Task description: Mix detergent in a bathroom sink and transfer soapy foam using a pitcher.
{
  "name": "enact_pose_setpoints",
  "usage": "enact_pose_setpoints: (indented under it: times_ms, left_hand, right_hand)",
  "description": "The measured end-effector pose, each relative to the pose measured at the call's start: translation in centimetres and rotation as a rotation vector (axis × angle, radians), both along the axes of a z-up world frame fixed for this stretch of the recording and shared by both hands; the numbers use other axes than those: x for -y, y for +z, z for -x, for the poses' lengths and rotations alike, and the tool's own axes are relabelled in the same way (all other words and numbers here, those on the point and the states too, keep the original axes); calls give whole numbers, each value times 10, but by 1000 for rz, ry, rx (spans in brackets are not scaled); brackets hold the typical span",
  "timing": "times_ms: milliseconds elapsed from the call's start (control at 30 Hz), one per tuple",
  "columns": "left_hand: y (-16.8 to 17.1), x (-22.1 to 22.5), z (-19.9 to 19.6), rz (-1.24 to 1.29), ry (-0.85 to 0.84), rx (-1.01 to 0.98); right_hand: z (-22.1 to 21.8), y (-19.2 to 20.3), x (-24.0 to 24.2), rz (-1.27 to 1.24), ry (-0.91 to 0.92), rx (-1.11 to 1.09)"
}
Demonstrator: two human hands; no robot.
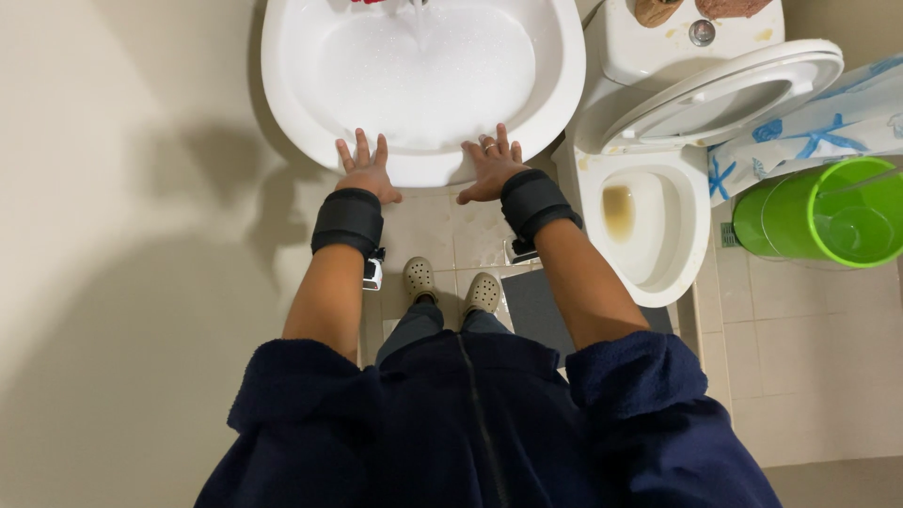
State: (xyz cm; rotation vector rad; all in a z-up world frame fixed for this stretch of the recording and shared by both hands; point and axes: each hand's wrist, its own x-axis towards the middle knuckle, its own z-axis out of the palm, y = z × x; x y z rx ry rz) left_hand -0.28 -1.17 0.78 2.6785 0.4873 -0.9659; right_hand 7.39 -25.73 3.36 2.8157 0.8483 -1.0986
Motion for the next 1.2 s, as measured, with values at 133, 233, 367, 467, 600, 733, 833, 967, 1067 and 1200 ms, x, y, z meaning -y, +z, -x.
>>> enact_pose_setpoints:
  times_ms: [133, 233, 367, 467, 600, 733, 833, 967, 1067, 1200]
  left_hand:
    - [0, 0, 2, -18, -7, 16]
    - [2, 0, 3, -16, -6, 16]
    - [9, 2, 4, -21, -4, 5]
    - [6, 1, 5, -26, -9, 14]
    - [6, 1, 5, -37, -7, 12]
    - [4, 2, 2, -54, -13, -7]
    - [10, 3, 4, -55, -6, -15]
    - [16, 7, 5, -71, -7, -12]
    - [33, 16, 11, -95, 18, -8]
    - [36, 20, 13, -111, 64, 11]
  right_hand:
    - [0, -1, 0, 0, -7, 7]
    - [0, -2, -1, 10, -5, 9]
    - [0, -4, -1, 6, -9, 3]
    - [1, -4, 0, 5, -10, 13]
    - [0, -5, 2, -14, -13, 4]
    - [-1, -5, 2, -12, -4, 1]
    - [0, -3, 3, -18, -7, 2]
    - [0, -2, 3, -22, 1, -1]
    - [0, -2, 4, -7, 12, -12]
    - [-1, -7, 6, -36, 28, 10]
